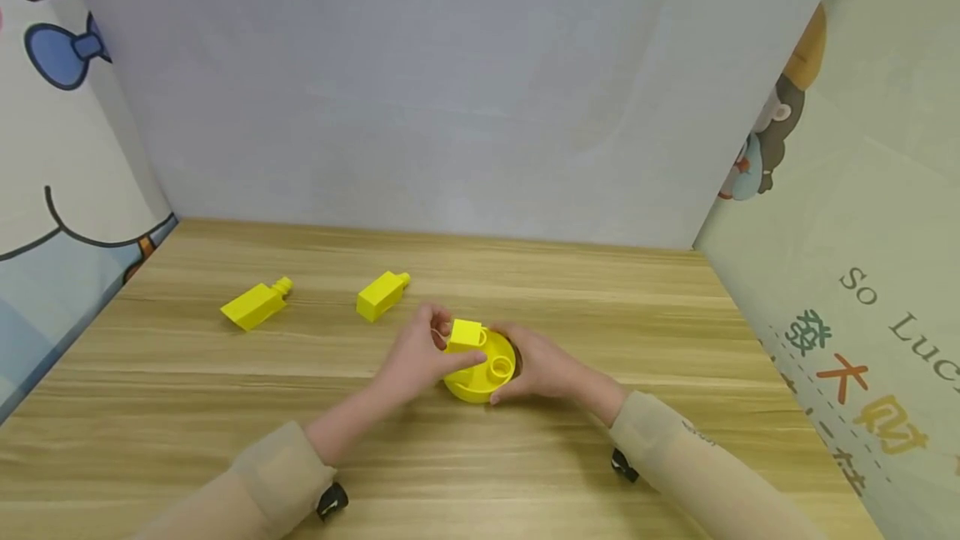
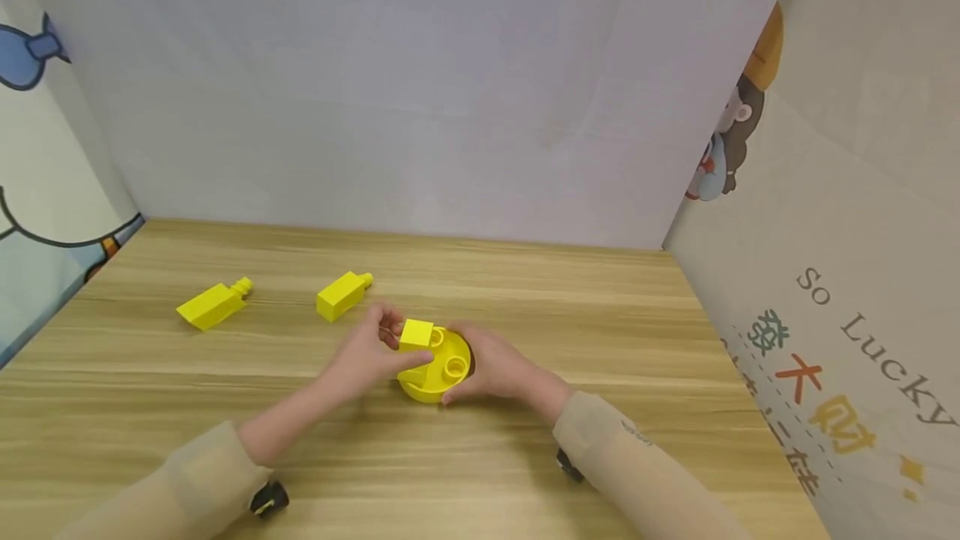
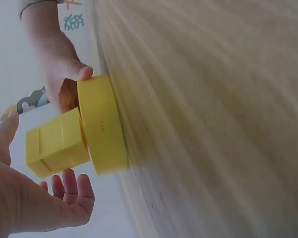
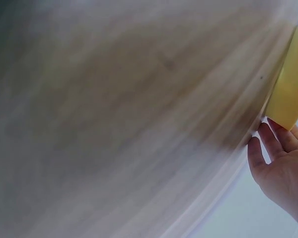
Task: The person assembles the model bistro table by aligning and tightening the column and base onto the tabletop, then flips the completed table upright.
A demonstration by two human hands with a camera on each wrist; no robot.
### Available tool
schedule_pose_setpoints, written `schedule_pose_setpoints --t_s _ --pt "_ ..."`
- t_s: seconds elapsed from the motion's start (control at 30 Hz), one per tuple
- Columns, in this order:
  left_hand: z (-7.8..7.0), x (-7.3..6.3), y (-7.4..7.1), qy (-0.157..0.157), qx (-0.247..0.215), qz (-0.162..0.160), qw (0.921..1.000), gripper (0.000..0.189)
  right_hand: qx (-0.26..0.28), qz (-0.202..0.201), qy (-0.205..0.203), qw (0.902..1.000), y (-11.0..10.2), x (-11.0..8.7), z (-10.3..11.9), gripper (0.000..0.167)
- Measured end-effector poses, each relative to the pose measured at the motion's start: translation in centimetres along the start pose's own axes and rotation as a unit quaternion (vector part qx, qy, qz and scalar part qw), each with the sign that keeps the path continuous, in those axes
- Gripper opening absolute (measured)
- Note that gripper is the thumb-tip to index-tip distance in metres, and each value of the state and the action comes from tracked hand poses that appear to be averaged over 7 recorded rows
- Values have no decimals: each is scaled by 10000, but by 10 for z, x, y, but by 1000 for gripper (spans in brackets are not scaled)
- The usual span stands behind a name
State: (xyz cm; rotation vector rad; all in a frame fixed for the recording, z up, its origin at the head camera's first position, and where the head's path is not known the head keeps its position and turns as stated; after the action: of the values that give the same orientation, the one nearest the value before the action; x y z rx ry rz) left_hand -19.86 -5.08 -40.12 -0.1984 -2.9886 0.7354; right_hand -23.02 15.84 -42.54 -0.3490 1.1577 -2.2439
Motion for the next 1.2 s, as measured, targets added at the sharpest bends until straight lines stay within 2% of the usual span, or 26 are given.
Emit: schedule_pose_setpoints --t_s 0.23,0.4,0.53,0.67,0.77,0.93,1.07,1.2 --pt "1 4 5 -22 143 -66 9999 58 32 25 14 10000 0 0 0 102" --pt "1 6 3 99 183 13 9998 48 40 71 8 10000 0 0 -1 102" --pt "2 6 0 281 235 249 9990 43 69 74 17 9999 0 0 -1 102" --pt "5 8 -6 626 278 665 9954 41 23 78 57 10000 0 0 -1 103" --pt "8 10 -11 1110 358 1126 9868 38 8 83 54 10000 0 -1 0 103" --pt "10 12 -20 1828 459 1905 9634 38 19 78 70 9999 0 -1 0 104" --pt "11 12 -24 2075 465 2240 9511 40 67 90 95 9999 0 -1 0 104" --pt "11 12 -24 2095 455 2335 9484 43 82 109 96 9999 -1 -1 0 104"
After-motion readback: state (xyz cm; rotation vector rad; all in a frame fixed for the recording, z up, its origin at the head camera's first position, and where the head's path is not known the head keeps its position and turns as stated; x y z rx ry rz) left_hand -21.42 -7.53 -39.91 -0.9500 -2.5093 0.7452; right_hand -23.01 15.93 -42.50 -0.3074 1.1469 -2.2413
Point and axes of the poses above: each hand's wrist, its own x-axis towards the middle knuckle, its own y-axis out of the palm, z = x × y, the point moved 1 cm from there along x, towards the middle knuckle, and after that the axes turned 2 degrees about x, right-handed, at the moved point
